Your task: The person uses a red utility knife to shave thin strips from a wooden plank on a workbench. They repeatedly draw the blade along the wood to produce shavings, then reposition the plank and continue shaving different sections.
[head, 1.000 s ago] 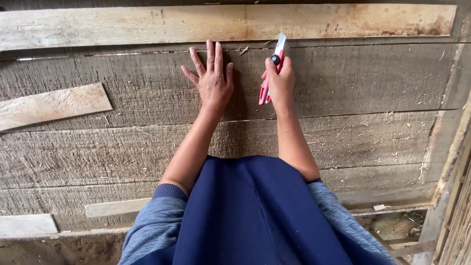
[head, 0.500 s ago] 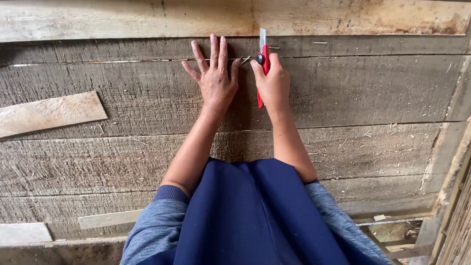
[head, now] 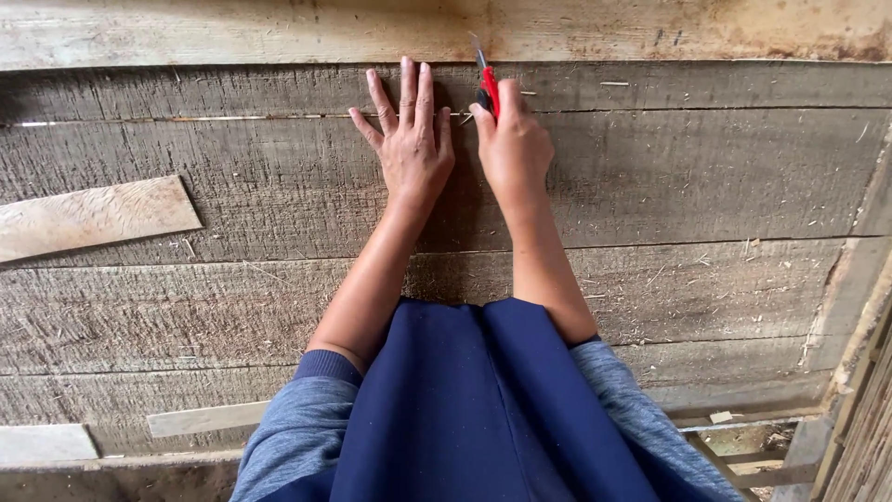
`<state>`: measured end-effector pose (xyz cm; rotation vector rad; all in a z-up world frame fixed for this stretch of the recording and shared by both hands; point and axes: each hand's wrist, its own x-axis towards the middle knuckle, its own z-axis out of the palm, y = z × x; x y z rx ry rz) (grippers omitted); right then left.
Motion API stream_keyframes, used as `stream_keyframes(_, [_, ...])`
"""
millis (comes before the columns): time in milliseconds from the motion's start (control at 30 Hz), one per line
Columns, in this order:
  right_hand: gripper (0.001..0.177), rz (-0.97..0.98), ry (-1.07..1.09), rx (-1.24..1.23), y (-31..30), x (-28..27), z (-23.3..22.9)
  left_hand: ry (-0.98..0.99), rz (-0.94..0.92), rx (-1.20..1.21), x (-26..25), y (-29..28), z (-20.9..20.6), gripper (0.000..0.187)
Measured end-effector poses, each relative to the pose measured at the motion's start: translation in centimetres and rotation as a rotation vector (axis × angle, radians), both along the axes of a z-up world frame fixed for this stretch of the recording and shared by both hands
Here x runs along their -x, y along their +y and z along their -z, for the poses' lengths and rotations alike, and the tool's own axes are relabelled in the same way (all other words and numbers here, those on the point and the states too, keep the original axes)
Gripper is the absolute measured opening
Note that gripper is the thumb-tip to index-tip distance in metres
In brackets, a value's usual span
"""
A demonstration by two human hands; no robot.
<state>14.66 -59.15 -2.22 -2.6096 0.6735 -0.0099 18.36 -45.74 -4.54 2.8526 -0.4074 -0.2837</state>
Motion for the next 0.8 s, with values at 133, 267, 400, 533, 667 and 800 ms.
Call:
stream_keyframes(133, [0.032, -0.060, 0.041, -0.095, 1.6, -1.1, -2.2, 0.014, -0.042, -0.009, -0.1, 0.0, -0.3, 0.065])
stream_keyframes(267, [0.029, -0.139, 0.042, -0.082, 1.9, -1.4, -3.0, 0.021, -0.054, 0.029, -0.1, 0.0, -0.3, 0.066])
stream_keyframes(400, [0.042, -0.121, 0.020, -0.008, 1.8, -1.3, -1.8, -0.027, -0.065, 0.054, 0.0, 0.0, -0.2, 0.064])
stream_keyframes(533, [0.045, -0.079, -0.003, -0.014, 1.4, -0.9, -1.1, -0.023, -0.066, 0.038, 0.1, 0.2, 0.0, 0.066])
stream_keyframes(667, [0.043, -0.044, 0.009, 0.008, -0.1, -0.2, 0.0, 0.011, -0.050, 0.007, 0.1, 0.1, -0.3, 0.070])
stream_keyframes(800, [0.037, 0.011, -0.038, -0.021, -0.9, 0.6, -1.2, -0.034, -0.065, 0.007, 0.1, 0.0, 0.0, 0.069])
